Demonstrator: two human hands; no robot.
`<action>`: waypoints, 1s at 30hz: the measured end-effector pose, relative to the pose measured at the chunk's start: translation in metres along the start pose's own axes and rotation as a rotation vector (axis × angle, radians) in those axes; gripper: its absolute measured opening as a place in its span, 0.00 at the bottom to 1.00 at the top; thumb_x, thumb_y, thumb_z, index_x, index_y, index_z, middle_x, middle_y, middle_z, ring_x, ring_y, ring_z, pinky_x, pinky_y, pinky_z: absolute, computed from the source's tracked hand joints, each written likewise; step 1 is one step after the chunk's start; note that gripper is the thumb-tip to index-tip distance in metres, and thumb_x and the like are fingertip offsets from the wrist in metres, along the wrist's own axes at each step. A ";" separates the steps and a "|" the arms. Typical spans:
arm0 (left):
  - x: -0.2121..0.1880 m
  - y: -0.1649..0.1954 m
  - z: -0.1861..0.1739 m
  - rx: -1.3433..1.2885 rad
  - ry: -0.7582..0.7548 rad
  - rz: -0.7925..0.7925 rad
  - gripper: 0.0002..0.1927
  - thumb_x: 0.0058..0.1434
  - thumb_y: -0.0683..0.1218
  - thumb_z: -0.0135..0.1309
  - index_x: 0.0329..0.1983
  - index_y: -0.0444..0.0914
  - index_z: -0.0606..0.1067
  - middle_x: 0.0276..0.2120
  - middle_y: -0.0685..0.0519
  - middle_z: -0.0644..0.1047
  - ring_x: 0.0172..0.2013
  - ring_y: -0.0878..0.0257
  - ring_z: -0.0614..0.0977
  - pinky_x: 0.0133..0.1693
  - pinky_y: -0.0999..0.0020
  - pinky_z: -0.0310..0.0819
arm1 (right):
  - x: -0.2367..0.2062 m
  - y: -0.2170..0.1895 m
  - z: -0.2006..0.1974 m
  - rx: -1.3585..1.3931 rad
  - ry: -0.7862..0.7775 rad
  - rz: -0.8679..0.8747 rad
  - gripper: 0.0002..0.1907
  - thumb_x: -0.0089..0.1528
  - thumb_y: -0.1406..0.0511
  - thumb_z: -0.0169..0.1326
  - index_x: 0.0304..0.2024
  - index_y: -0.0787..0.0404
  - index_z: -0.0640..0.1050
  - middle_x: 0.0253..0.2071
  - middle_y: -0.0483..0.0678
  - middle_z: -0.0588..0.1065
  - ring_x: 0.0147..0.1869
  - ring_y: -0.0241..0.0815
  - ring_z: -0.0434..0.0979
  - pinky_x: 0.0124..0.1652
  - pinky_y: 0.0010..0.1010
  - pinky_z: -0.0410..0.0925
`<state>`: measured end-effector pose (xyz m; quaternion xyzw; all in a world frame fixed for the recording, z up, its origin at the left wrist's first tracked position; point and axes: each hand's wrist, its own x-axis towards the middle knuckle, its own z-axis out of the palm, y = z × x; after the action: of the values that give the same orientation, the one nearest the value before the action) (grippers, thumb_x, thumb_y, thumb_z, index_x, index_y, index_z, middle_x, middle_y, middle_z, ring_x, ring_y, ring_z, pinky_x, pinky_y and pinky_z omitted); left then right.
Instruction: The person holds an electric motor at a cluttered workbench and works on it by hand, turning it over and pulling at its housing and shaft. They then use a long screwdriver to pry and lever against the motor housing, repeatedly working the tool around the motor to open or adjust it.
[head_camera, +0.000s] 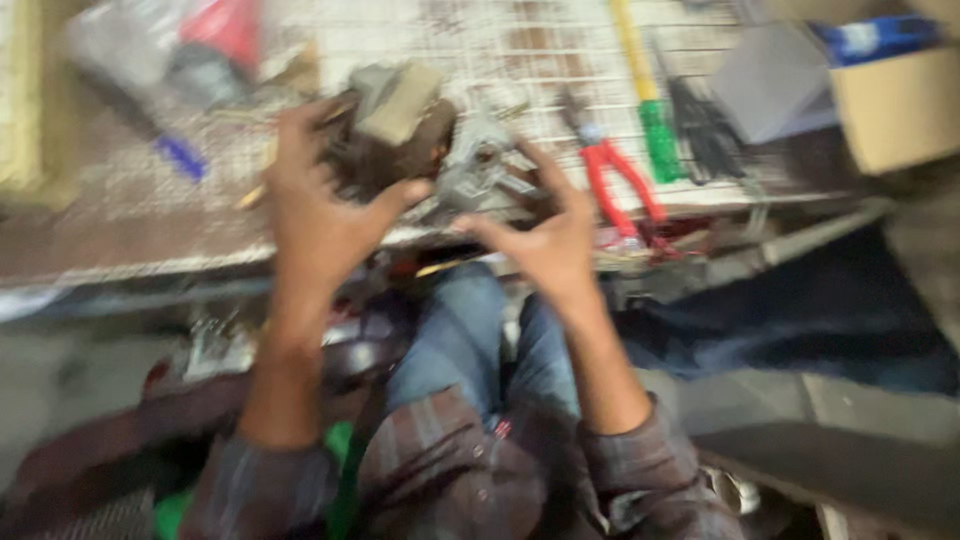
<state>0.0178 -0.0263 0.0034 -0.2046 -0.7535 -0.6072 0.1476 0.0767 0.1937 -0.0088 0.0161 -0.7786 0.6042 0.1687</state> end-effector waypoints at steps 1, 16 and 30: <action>-0.001 0.000 0.000 0.017 0.012 0.000 0.45 0.53 0.47 0.79 0.66 0.32 0.63 0.53 0.40 0.81 0.53 0.55 0.86 0.51 0.65 0.84 | 0.000 0.001 0.001 0.057 0.014 -0.022 0.47 0.50 0.70 0.75 0.68 0.70 0.67 0.61 0.57 0.75 0.63 0.46 0.79 0.63 0.38 0.74; 0.001 -0.014 -0.004 -0.205 -0.010 0.027 0.36 0.57 0.47 0.74 0.61 0.31 0.66 0.53 0.43 0.81 0.55 0.60 0.84 0.56 0.66 0.85 | 0.009 -0.004 0.005 0.130 -0.110 -0.157 0.43 0.57 0.73 0.75 0.69 0.72 0.66 0.63 0.58 0.76 0.67 0.48 0.79 0.65 0.38 0.73; 0.000 -0.026 -0.006 -0.228 -0.032 0.117 0.37 0.60 0.54 0.73 0.61 0.31 0.66 0.54 0.45 0.81 0.58 0.62 0.83 0.60 0.67 0.83 | 0.016 -0.013 0.010 0.069 -0.213 -0.211 0.46 0.59 0.73 0.77 0.73 0.66 0.65 0.67 0.59 0.74 0.71 0.48 0.77 0.66 0.39 0.71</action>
<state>0.0048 -0.0372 -0.0177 -0.2731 -0.6686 -0.6760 0.1464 0.0621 0.1841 0.0062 0.1674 -0.7648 0.6045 0.1471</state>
